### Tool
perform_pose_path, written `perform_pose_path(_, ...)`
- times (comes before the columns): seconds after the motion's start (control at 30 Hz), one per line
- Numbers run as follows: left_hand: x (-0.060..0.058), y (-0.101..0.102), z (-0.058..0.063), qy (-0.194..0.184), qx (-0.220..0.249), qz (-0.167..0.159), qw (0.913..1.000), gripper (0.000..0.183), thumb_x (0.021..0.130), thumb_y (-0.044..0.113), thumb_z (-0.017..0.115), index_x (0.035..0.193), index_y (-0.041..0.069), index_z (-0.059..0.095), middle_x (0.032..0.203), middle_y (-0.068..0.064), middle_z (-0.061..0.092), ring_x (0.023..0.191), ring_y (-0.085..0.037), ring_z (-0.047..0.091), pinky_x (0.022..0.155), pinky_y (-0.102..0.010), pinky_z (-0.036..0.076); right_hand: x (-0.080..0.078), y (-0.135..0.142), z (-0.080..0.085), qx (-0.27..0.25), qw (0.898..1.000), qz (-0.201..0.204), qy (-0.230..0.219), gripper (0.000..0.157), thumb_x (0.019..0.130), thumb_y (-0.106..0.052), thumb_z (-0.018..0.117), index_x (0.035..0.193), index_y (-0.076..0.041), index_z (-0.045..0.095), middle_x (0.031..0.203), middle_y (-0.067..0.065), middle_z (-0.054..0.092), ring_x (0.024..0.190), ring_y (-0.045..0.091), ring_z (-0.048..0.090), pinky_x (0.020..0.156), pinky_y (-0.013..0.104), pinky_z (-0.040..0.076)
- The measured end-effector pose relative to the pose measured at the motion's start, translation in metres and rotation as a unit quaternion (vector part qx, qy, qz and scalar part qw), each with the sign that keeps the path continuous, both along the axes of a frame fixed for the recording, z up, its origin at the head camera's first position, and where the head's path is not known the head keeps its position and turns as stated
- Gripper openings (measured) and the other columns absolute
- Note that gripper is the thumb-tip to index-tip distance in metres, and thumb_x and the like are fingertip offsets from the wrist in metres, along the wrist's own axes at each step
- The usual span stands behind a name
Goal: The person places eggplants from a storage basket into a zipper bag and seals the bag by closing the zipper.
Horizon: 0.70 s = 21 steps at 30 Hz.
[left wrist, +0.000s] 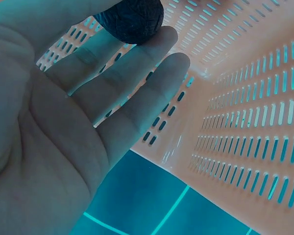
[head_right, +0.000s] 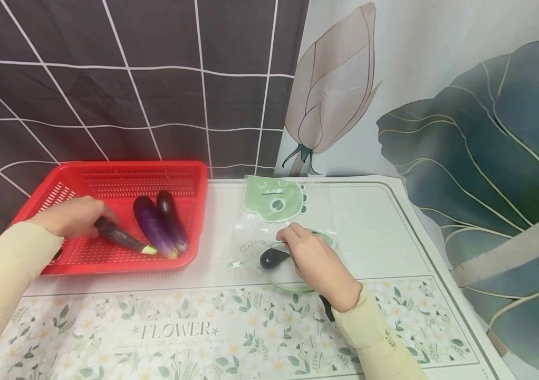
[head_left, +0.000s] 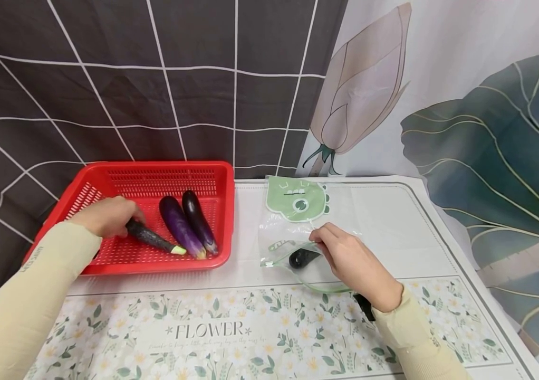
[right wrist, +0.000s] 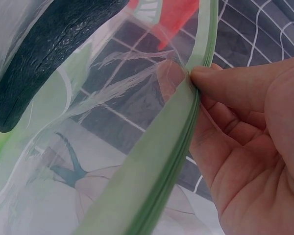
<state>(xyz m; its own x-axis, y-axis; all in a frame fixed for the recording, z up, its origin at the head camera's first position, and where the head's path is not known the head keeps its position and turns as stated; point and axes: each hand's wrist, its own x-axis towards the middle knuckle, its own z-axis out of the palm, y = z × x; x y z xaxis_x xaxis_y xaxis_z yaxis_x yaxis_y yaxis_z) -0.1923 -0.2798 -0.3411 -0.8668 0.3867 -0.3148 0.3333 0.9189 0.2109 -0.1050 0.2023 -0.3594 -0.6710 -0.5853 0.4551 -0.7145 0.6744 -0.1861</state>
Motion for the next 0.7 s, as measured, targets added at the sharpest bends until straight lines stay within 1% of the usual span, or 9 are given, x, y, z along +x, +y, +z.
perform_pose_path(0.1, 0.000, 0.001, 0.002, -0.004, 0.006, 0.012, 0.9999, 0.030, 0.072, -0.003, 0.082, 0.099, 0.009, 0.080, 0.087, -0.003, 0.069, 0.080, -0.023, 0.059, 0.072, -0.045, 0.055, 0.000, 0.000, 0.000, 0.000, 1.000, 0.001, -0.002, 0.019, 0.089, 0.010, 0.067, 0.103, -0.004, 0.063, 0.099, 0.004, 0.065, 0.088, 0.017, 0.067, 0.073, 0.032, 0.057)
perform_pose_path(0.13, 0.000, 0.001, 0.002, -0.003, 0.005, 0.011, 0.9999, 0.030, 0.072, -0.003, 0.083, 0.099, 0.009, 0.080, 0.087, -0.003, 0.069, 0.080, -0.023, 0.059, 0.072, -0.045, 0.055, 0.001, 0.000, 0.000, 0.000, 1.000, 0.002, -0.003, 0.019, 0.090, 0.009, 0.066, 0.103, -0.004, 0.063, 0.099, 0.004, 0.065, 0.088, 0.017, 0.067, 0.073, 0.032, 0.057)
perform_pose_path(0.3, -0.001, 0.000, 0.005, 0.016, -0.016, -0.019, 0.9996, 0.030, 0.071, -0.005, 0.084, 0.098, 0.008, 0.079, 0.088, -0.004, 0.069, 0.080, -0.023, 0.061, 0.073, -0.046, 0.056, 0.001, 0.000, 0.000, 0.001, 1.000, 0.003, -0.005, 0.018, 0.090, 0.008, 0.066, 0.103, -0.004, 0.063, 0.099, 0.003, 0.065, 0.088, 0.017, 0.067, 0.073, 0.032, 0.057)
perform_pose_path(0.5, -0.001, 0.000, 0.007, 0.020, -0.017, -0.012, 0.9996, 0.031, 0.070, -0.004, 0.085, 0.099, 0.007, 0.079, 0.088, -0.006, 0.069, 0.081, -0.024, 0.062, 0.074, -0.047, 0.057, 0.001, 0.001, -0.001, 0.001, 1.000, 0.002, -0.004, 0.019, 0.090, 0.009, 0.066, 0.103, -0.004, 0.063, 0.099, 0.004, 0.065, 0.087, 0.017, 0.067, 0.073, 0.033, 0.057)
perform_pose_path(0.7, 0.000, 0.001, 0.011, 0.034, -0.026, -0.021, 0.9989, 0.031, 0.070, -0.003, 0.086, 0.099, 0.005, 0.079, 0.089, -0.008, 0.070, 0.081, -0.026, 0.062, 0.074, -0.049, 0.057, 0.001, 0.001, -0.001, 0.002, 1.000, -0.001, -0.005, 0.020, 0.089, 0.008, 0.068, 0.103, -0.005, 0.063, 0.098, 0.003, 0.065, 0.087, 0.017, 0.066, 0.073, 0.033, 0.057)
